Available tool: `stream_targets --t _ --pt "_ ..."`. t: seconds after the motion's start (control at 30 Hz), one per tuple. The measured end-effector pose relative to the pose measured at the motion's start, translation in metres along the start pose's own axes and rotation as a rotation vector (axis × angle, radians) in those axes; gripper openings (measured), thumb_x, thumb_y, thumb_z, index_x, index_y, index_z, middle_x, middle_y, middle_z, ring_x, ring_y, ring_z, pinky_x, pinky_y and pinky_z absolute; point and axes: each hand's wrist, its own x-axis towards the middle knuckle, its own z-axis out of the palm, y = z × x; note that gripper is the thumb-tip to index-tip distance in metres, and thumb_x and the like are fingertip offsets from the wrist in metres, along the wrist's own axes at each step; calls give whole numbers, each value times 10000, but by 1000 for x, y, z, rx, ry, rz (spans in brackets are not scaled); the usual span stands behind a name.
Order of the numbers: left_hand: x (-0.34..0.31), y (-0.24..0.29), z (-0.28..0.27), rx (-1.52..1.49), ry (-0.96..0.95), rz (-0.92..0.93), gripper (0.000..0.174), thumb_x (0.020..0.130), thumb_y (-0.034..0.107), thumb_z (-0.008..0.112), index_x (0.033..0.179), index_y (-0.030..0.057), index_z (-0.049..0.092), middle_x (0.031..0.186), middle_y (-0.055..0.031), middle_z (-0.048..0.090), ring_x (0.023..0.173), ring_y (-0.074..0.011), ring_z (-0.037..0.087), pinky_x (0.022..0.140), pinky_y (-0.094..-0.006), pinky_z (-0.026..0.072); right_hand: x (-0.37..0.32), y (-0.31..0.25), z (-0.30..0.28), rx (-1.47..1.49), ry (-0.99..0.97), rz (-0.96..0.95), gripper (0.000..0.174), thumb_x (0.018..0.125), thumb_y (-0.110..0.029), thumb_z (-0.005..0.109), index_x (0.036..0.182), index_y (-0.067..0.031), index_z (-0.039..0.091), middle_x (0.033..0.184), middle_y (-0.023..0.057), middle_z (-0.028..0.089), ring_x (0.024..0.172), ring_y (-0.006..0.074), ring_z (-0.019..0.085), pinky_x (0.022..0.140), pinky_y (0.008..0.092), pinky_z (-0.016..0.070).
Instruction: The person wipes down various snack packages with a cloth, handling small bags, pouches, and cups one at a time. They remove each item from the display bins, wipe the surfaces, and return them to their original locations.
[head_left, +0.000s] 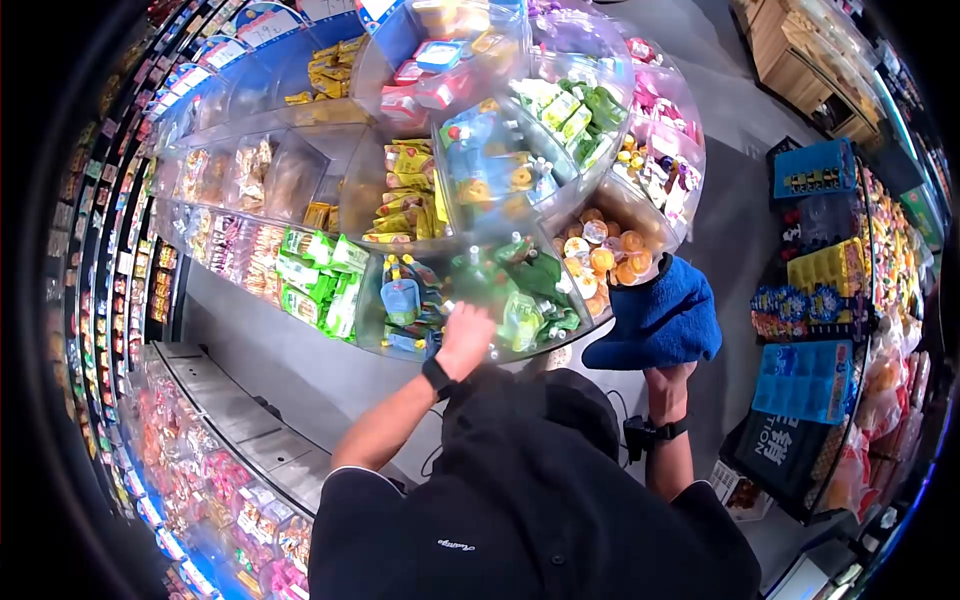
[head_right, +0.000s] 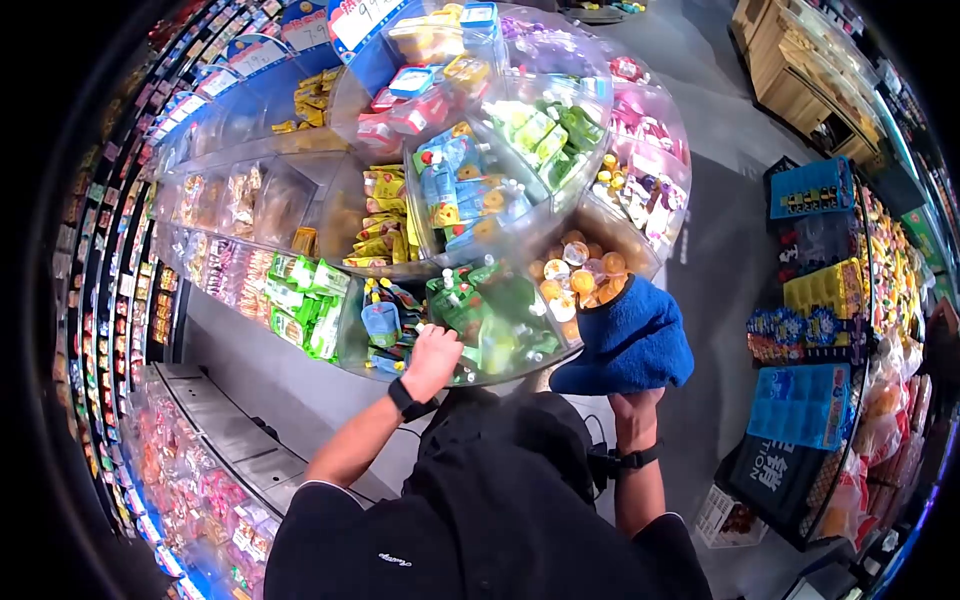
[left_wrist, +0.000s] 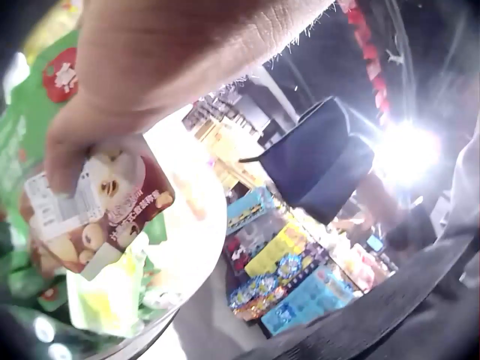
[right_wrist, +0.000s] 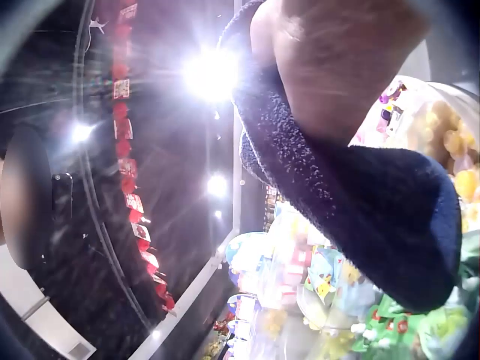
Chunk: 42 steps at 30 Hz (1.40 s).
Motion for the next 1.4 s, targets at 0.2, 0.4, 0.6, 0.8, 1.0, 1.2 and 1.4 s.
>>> stream_targets --t 0.2,0.4,0.6,0.8,1.0,1.2,1.4 --pt "-7 -6 -100 -923 232 -430 308 733 -13 640 1024 71 694 967 -127 675 893 -272 648 772 -304 506 13 17 33 -349 -129 -142 619 857 -296 596 1378 -46 375 1364 165 435 1232 318 435 1031 452 354" --pt "18 56 -133 -1481 492 -540 195 866 45 647 1058 7 653 837 53 633 683 -18 486 605 -196 405 12 60 81 -1131 -480 -425 594 809 -211 634 1327 -17 419 1295 192 469 1170 328 467 983 449 381" --pt "23 84 -149 -1524 494 -573 207 883 25 608 1081 -33 625 968 -13 661 832 -55 559 743 -212 462 7 80 107 -1493 -682 -716 573 761 -126 671 1276 13 463 1226 219 502 1108 339 499 935 447 407" --pt "17 88 -157 -1647 634 -384 390 856 38 670 1223 -12 549 1093 -60 632 955 -107 574 822 -253 473 -4 69 131 -1639 -595 -746 514 762 -124 657 1208 55 475 1147 187 547 1040 305 547 918 371 422" --pt "13 76 -169 -1870 515 -300 558 823 17 681 1321 11 429 1163 -66 586 1055 -134 559 896 -272 465 -11 44 130 -1460 -429 -560 370 772 -83 663 1100 37 540 1034 110 606 960 185 581 864 307 449" --pt "10 47 -171 -1916 197 -141 626 814 102 720 1354 24 413 1190 -67 571 1102 -136 542 932 -282 438 1 21 135 -1709 -751 -786 276 743 -78 639 993 30 591 917 111 648 846 197 621 784 312 483" --pt "12 49 -177 -1967 173 -309 538 822 117 698 1288 -11 463 1150 -77 607 1031 -145 598 885 -290 486 8 25 126 -1259 -454 -336 280 712 -96 641 978 -20 600 985 117 611 882 259 594 788 342 465"
